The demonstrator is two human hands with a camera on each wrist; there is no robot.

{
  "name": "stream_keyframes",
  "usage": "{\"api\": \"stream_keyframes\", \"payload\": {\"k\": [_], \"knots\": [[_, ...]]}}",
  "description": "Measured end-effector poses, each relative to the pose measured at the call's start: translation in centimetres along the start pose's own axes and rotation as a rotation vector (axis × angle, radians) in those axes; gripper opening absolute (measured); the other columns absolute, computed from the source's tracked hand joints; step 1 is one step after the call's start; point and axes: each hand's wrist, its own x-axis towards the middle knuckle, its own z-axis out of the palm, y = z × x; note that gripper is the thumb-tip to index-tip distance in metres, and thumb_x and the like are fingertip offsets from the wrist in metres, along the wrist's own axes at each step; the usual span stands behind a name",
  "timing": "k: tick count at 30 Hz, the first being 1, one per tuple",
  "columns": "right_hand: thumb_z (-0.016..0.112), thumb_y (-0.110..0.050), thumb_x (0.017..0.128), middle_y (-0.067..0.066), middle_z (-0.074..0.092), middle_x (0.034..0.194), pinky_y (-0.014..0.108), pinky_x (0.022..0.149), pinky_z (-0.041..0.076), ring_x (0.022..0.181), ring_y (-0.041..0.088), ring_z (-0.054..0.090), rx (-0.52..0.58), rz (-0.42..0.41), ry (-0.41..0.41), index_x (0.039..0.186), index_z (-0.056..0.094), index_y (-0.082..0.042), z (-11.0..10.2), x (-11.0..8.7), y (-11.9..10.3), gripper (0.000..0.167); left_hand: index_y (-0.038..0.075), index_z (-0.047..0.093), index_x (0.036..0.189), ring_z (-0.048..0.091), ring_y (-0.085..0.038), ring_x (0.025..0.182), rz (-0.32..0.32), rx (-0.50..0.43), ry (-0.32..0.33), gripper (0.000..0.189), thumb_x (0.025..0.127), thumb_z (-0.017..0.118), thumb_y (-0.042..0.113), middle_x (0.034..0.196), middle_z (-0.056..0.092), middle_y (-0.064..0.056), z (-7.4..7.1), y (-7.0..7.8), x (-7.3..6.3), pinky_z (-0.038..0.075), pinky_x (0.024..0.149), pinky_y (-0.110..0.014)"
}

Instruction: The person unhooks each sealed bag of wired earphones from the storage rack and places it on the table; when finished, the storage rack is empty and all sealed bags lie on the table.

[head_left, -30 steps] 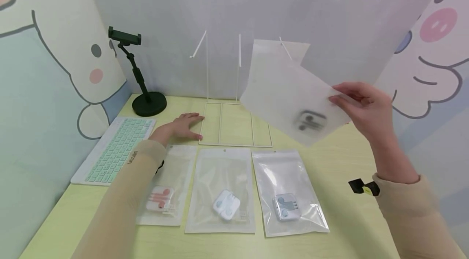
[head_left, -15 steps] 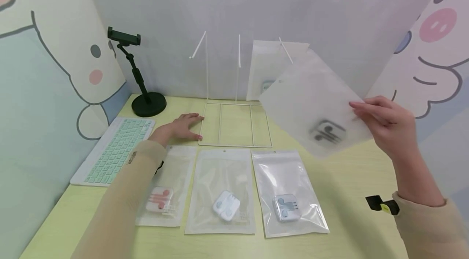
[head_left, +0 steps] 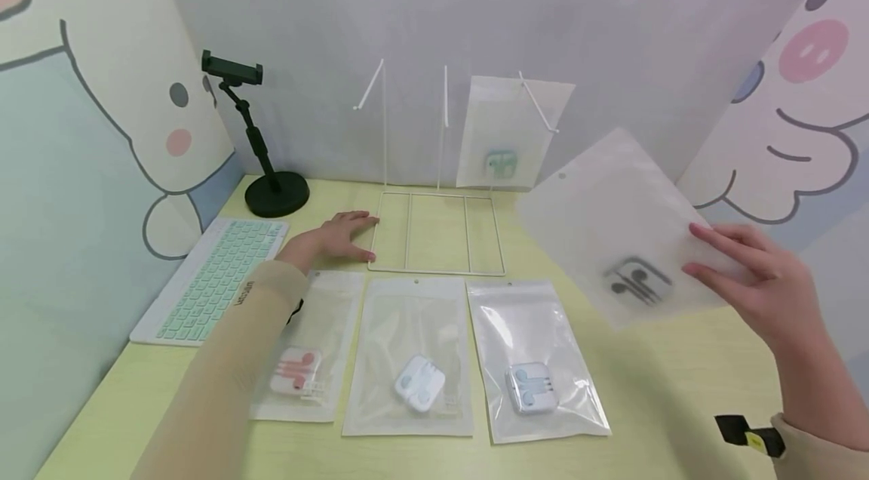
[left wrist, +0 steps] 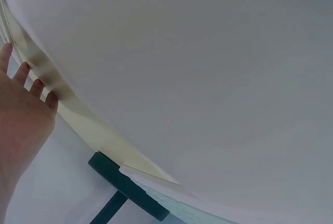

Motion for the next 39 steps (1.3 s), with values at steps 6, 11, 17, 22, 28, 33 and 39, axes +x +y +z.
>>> {"api": "stream_keyframes", "payload": {"k": [6,11,17,22,28,33,39], "knots": [[0.084,0.000,0.065,-0.019,0.058,0.115,-0.002,0.071,0.038,0.095,-0.012,0.054,0.015,0.169,-0.020,0.119,0.064,0.001,-0.9,-2.6,-0.1,0.057,0.017,0.025,0.151,0.007,-0.043,0.141,-0.006,0.001,-0.002,0.088,0.082,0.066,0.054,0.158,0.011,-0.014,0.0,0.0,-0.1,0.012,0.107,-0.067],[0.080,0.014,0.062,-0.020,0.055,0.116,-0.001,0.066,0.040,0.098,-0.012,0.052,0.002,0.275,-0.074,0.126,0.060,-0.002,-1.1,-4.6,-0.3,0.069,0.018,0.025,0.151,0.007,-0.044,0.141,-0.014,0.004,-0.005,0.088,0.082,0.066,0.054,0.158,0.011,-0.014,0.1,-0.1,-0.2,0.011,0.106,-0.067],[0.078,0.016,0.063,-0.023,0.053,0.115,0.000,0.066,0.039,0.097,-0.013,0.049,-0.009,0.416,-0.139,0.131,0.057,-0.006,-1.3,-7.0,-0.4,0.074,0.017,0.025,0.151,0.008,-0.045,0.141,-0.002,0.016,-0.001,0.088,0.082,0.065,0.055,0.157,0.012,-0.015,0.1,-0.3,-0.1,0.012,0.106,-0.067],[0.080,0.006,0.069,-0.024,0.051,0.119,-0.001,0.075,0.032,0.105,-0.016,0.044,-0.007,0.503,-0.198,0.134,0.055,-0.011,-1.2,-8.9,0.1,0.072,0.018,0.024,0.151,0.008,-0.044,0.141,0.000,0.012,-0.005,0.089,0.081,0.066,0.056,0.158,0.011,-0.014,0.0,-0.2,-0.1,0.012,0.107,-0.066],[0.080,-0.006,0.074,-0.029,0.046,0.121,-0.001,0.072,0.031,0.104,-0.020,0.040,-0.031,0.575,-0.262,0.137,0.052,-0.015,-0.9,-10.8,0.7,0.069,0.017,0.025,0.151,0.008,-0.045,0.141,0.009,0.018,-0.011,0.089,0.081,0.066,0.055,0.157,0.012,-0.014,0.1,-0.1,0.1,0.012,0.107,-0.066],[0.079,-0.013,0.076,-0.037,0.039,0.121,-0.001,0.070,0.027,0.102,-0.023,0.033,-0.061,0.585,-0.327,0.139,0.050,-0.018,-0.9,-12.1,1.6,0.070,0.017,0.025,0.151,0.008,-0.044,0.141,0.007,0.019,-0.015,0.089,0.081,0.066,0.055,0.157,0.012,-0.014,0.1,0.0,0.2,0.012,0.108,-0.065],[0.084,-0.012,0.069,-0.034,0.041,0.116,0.000,0.072,0.026,0.100,-0.025,0.032,-0.088,0.479,-0.361,0.135,0.054,-0.015,-1.0,-13.2,3.2,0.073,0.017,0.024,0.151,0.008,-0.044,0.141,-0.004,0.014,-0.014,0.089,0.082,0.066,0.055,0.158,0.011,-0.014,-0.1,0.0,0.1,0.012,0.107,-0.066]]}}
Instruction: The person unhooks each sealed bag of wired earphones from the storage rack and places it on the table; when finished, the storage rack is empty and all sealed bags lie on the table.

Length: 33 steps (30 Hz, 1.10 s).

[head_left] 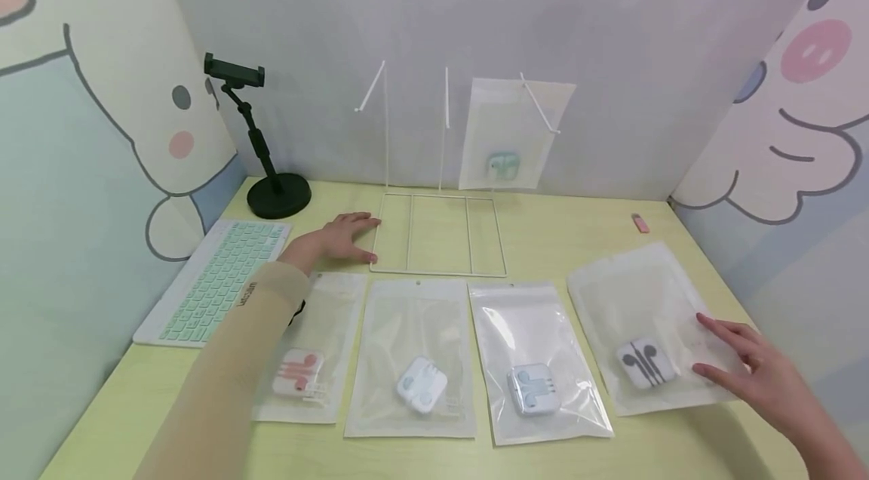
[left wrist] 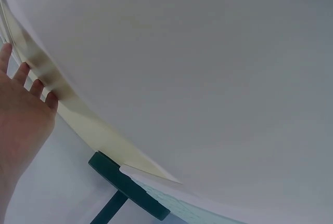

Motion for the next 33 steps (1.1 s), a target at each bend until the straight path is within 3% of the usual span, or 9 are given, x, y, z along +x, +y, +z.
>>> {"api": "stream_keyframes", "payload": {"k": [3,7,17,26,33], "knots": [[0.087,-0.011,0.063,-0.032,0.042,0.112,0.002,0.068,0.029,0.097,-0.024,0.034,-0.039,-0.069,-0.016,0.132,0.057,-0.012,0.0,0.0,0.9,0.075,0.017,0.025,0.151,0.007,-0.045,0.141,0.001,0.001,0.005,0.089,0.082,0.065,0.055,0.157,0.012,-0.015,-0.1,0.0,-0.1,0.011,0.107,-0.067],[0.088,-0.017,0.062,-0.030,0.039,0.111,0.007,0.061,0.033,0.087,-0.017,0.040,-0.069,-0.055,-0.108,0.135,0.054,-0.013,0.1,-0.2,1.9,0.080,0.016,0.025,0.151,0.007,-0.045,0.141,0.000,-0.012,0.007,0.088,0.082,0.066,0.053,0.157,0.012,-0.015,-0.2,0.1,-0.2,0.011,0.106,-0.067],[0.090,-0.021,0.056,-0.003,0.037,0.086,0.015,0.060,0.023,0.075,-0.003,0.031,-0.102,-0.130,-0.237,0.130,0.053,-0.005,1.5,-0.7,4.2,0.085,0.018,0.025,0.151,0.006,-0.043,0.141,-0.005,-0.012,0.009,0.088,0.082,0.066,0.055,0.158,0.011,-0.014,-0.1,0.1,-0.1,0.011,0.107,-0.066],[0.087,-0.027,0.060,-0.001,0.035,0.082,0.020,0.058,0.023,0.072,-0.001,0.028,-0.119,-0.058,-0.378,0.129,0.055,-0.017,1.6,-1.3,4.5,0.077,0.017,0.025,0.151,0.007,-0.043,0.141,-0.009,-0.008,0.006,0.087,0.082,0.066,0.053,0.157,0.012,-0.014,-0.2,0.5,-0.1,0.011,0.107,-0.066],[0.087,-0.028,0.060,0.000,0.035,0.083,0.019,0.059,0.023,0.072,-0.001,0.027,-0.092,-0.109,-0.424,0.131,0.052,-0.017,1.7,-1.4,5.2,0.080,0.019,0.025,0.151,0.007,-0.043,0.141,-0.011,0.001,0.001,0.089,0.081,0.066,0.056,0.158,0.011,-0.014,-0.1,0.1,0.0,0.011,0.108,-0.065]]}}
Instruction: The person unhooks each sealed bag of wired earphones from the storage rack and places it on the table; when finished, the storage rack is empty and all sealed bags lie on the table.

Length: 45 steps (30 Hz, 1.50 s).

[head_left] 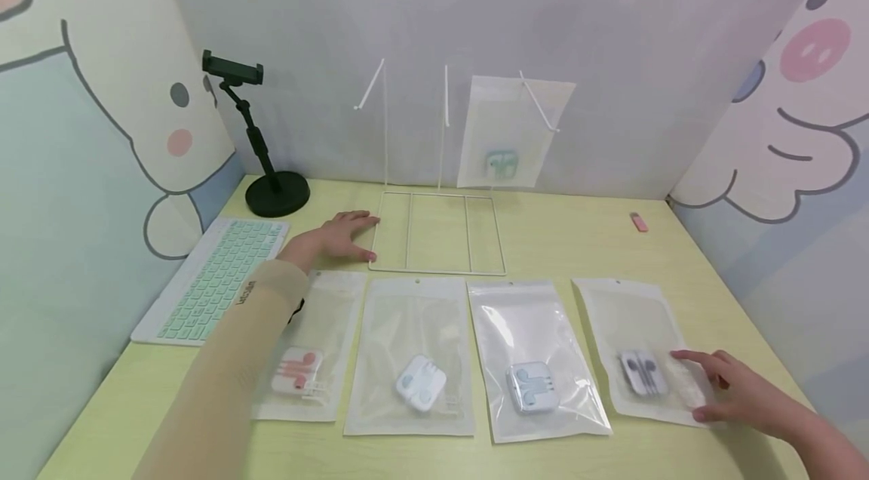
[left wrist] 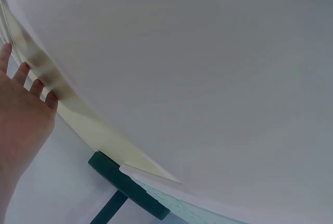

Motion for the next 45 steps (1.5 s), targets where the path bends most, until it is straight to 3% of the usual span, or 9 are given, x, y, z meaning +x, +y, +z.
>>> {"api": "stream_keyframes", "payload": {"k": [6,11,17,25,29,34,38,42,45], "knots": [[0.087,-0.030,0.061,-0.001,0.038,0.086,0.018,0.061,0.025,0.074,-0.003,0.029,-0.018,-0.073,-0.026,0.132,0.050,-0.019,-0.2,0.4,0.4,0.081,0.019,0.024,0.151,0.007,-0.043,0.142,0.000,-0.006,0.002,0.089,0.081,0.066,0.056,0.158,0.011,-0.013,0.1,-0.3,0.0,0.012,0.108,-0.065],[0.086,-0.031,0.063,0.002,0.037,0.088,0.019,0.060,0.028,0.075,-0.003,0.030,-0.026,-0.085,-0.062,0.134,0.047,-0.019,-0.9,0.8,0.3,0.082,0.018,0.025,0.151,0.007,-0.044,0.141,0.011,-0.012,0.005,0.089,0.081,0.066,0.056,0.158,0.011,-0.014,0.1,-0.2,0.0,0.012,0.107,-0.066],[0.087,-0.030,0.061,0.004,0.041,0.095,0.023,0.058,0.034,0.078,0.000,0.036,-0.060,-0.074,0.012,0.135,0.046,-0.015,-3.7,2.5,-1.5,0.086,0.019,0.025,0.151,0.008,-0.043,0.141,0.004,0.002,0.006,0.089,0.081,0.065,0.056,0.157,0.012,-0.014,0.1,-0.2,0.0,0.011,0.108,-0.065],[0.087,-0.020,0.065,0.006,0.042,0.105,0.022,0.056,0.034,0.083,-0.005,0.031,-0.111,-0.099,0.145,0.139,0.044,-0.011,-8.7,7.5,-5.1,0.085,0.018,0.025,0.151,0.008,-0.043,0.141,0.007,0.003,0.001,0.089,0.081,0.066,0.055,0.157,0.012,-0.014,0.1,-0.2,0.0,0.011,0.108,-0.065],[0.085,-0.011,0.068,0.009,0.041,0.115,0.019,0.058,0.040,0.092,-0.009,0.031,-0.057,-0.118,0.226,0.142,0.039,-0.008,-10.8,10.2,-7.0,0.087,0.018,0.025,0.151,0.008,-0.043,0.141,0.008,0.007,0.002,0.088,0.082,0.065,0.056,0.157,0.012,-0.014,0.1,-0.2,0.1,0.011,0.108,-0.065],[0.082,-0.002,0.070,0.013,0.035,0.131,0.005,0.065,0.040,0.103,-0.008,0.032,0.073,-0.113,0.312,0.147,0.033,-0.012,-12.4,14.2,-9.0,0.092,0.018,0.025,0.151,0.008,-0.044,0.141,0.008,0.010,0.001,0.089,0.081,0.065,0.057,0.157,0.012,-0.014,0.1,-0.4,0.2,0.011,0.108,-0.065],[0.077,-0.006,0.077,0.013,0.026,0.145,-0.001,0.073,0.037,0.118,0.007,0.035,0.182,-0.054,0.344,0.150,0.027,-0.024,-13.2,17.4,-10.3,0.090,0.021,0.024,0.151,0.008,-0.042,0.141,0.002,0.020,-0.004,0.091,0.080,0.064,0.061,0.158,0.011,-0.012,0.3,-0.7,0.3,0.012,0.108,-0.065],[0.071,-0.015,0.085,0.003,0.018,0.153,0.002,0.082,0.039,0.132,0.029,0.033,0.291,0.003,0.369,0.150,0.021,-0.034,-13.4,20.0,-10.9,0.085,0.022,0.024,0.151,0.009,-0.041,0.142,0.005,0.016,-0.002,0.091,0.079,0.063,0.063,0.158,0.011,-0.011,0.4,-0.8,0.6,0.013,0.108,-0.065],[0.068,-0.017,0.088,-0.004,0.018,0.155,0.006,0.088,0.041,0.137,0.029,0.030,0.387,0.019,0.407,0.150,0.020,-0.034,-13.2,21.8,-11.1,0.080,0.023,0.024,0.151,0.009,-0.041,0.142,0.001,0.013,-0.004,0.091,0.079,0.063,0.063,0.158,0.012,-0.010,0.4,-0.9,0.6,0.013,0.108,-0.064]]}}
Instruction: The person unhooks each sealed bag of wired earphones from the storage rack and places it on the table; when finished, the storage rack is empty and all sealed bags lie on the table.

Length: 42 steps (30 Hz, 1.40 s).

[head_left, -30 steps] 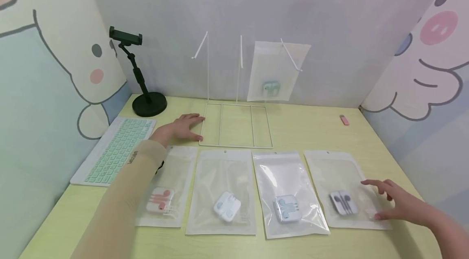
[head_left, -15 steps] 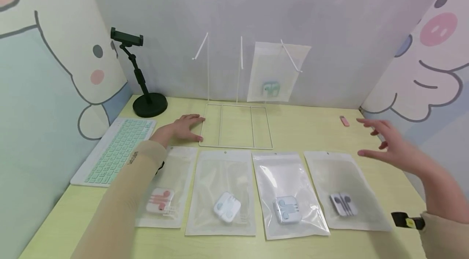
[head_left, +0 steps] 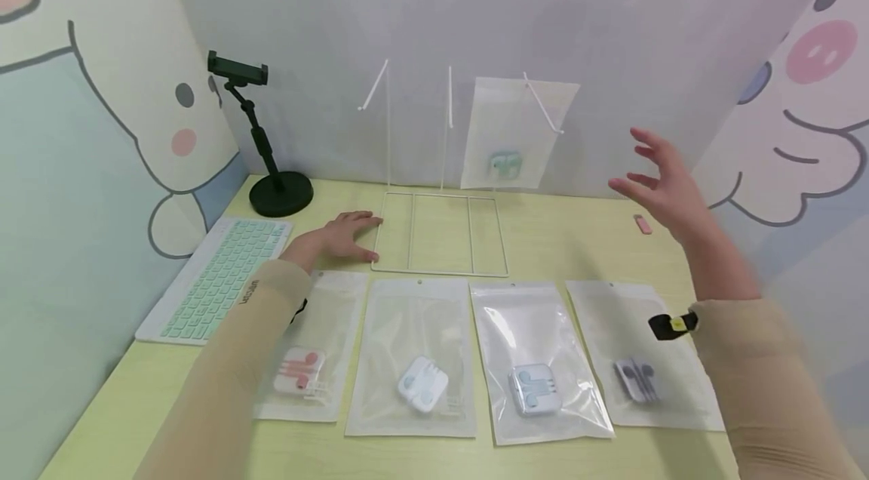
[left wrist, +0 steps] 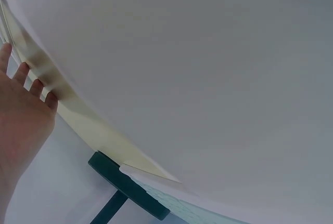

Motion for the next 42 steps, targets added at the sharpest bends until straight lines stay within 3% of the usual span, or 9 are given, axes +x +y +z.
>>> {"api": "stream_keyframes", "payload": {"k": [6,9,12,19,27,34,42], "knots": [[0.067,-0.014,0.088,-0.007,0.022,0.155,0.014,0.099,0.038,0.143,0.014,0.021,0.234,0.021,0.058,0.149,0.024,-0.028,2.3,3.3,0.7,0.076,0.021,0.025,0.151,0.010,-0.042,0.141,0.003,0.004,0.007,0.090,0.080,0.065,0.059,0.157,0.013,-0.012,0.0,0.2,-0.1,0.014,0.107,-0.066],[0.067,-0.010,0.088,-0.004,0.022,0.155,0.024,0.107,0.033,0.143,0.014,0.018,0.352,0.022,0.053,0.149,0.027,-0.022,3.7,4.8,1.0,0.074,0.021,0.025,0.151,0.010,-0.042,0.141,0.005,0.002,0.007,0.089,0.080,0.066,0.058,0.158,0.013,-0.012,-0.1,0.3,-0.2,0.014,0.107,-0.066],[0.067,-0.008,0.087,-0.001,0.023,0.154,0.036,0.112,0.028,0.144,0.018,0.016,0.403,0.012,0.034,0.148,0.029,-0.015,4.9,5.7,0.7,0.072,0.021,0.025,0.151,0.009,-0.042,0.141,0.011,-0.005,0.006,0.089,0.080,0.066,0.057,0.158,0.012,-0.012,-0.1,0.4,-0.2,0.013,0.107,-0.066],[0.068,-0.009,0.087,-0.001,0.025,0.154,0.044,0.112,0.026,0.144,0.021,0.015,0.441,0.023,0.007,0.143,0.038,-0.017,7.5,7.5,1.5,0.065,0.019,0.025,0.151,0.008,-0.042,0.142,0.010,-0.014,-0.003,0.088,0.082,0.066,0.054,0.158,0.011,-0.013,-0.2,0.7,-0.3,0.012,0.107,-0.066],[0.065,-0.006,0.088,0.009,0.017,0.157,0.047,0.112,0.025,0.145,0.021,0.010,0.406,0.004,-0.039,0.144,0.036,-0.002,9.5,8.6,0.8,0.063,0.017,0.025,0.151,0.008,-0.044,0.141,0.019,-0.020,0.014,0.088,0.082,0.065,0.055,0.157,0.012,-0.015,-0.3,0.7,-0.4,0.012,0.107,-0.066],[0.065,-0.010,0.088,0.006,0.016,0.158,0.045,0.116,0.004,0.146,0.021,0.007,0.380,0.008,-0.034,0.144,0.037,-0.003,10.2,9.7,0.7,0.063,0.016,0.026,0.150,0.008,-0.045,0.140,0.029,-0.050,0.023,0.090,0.080,0.066,0.058,0.157,0.013,-0.016,-0.3,0.7,-0.9,0.011,0.106,-0.068],[0.062,-0.011,0.090,0.004,0.012,0.159,0.044,0.116,0.000,0.146,0.020,0.005,0.422,0.045,-0.041,0.142,0.039,-0.004,10.3,10.9,1.0,0.057,0.017,0.025,0.151,0.007,-0.043,0.141,0.018,-0.038,0.008,0.088,0.082,0.066,0.053,0.158,0.011,-0.014,-0.4,0.9,-0.8,0.011,0.107,-0.066]]}}
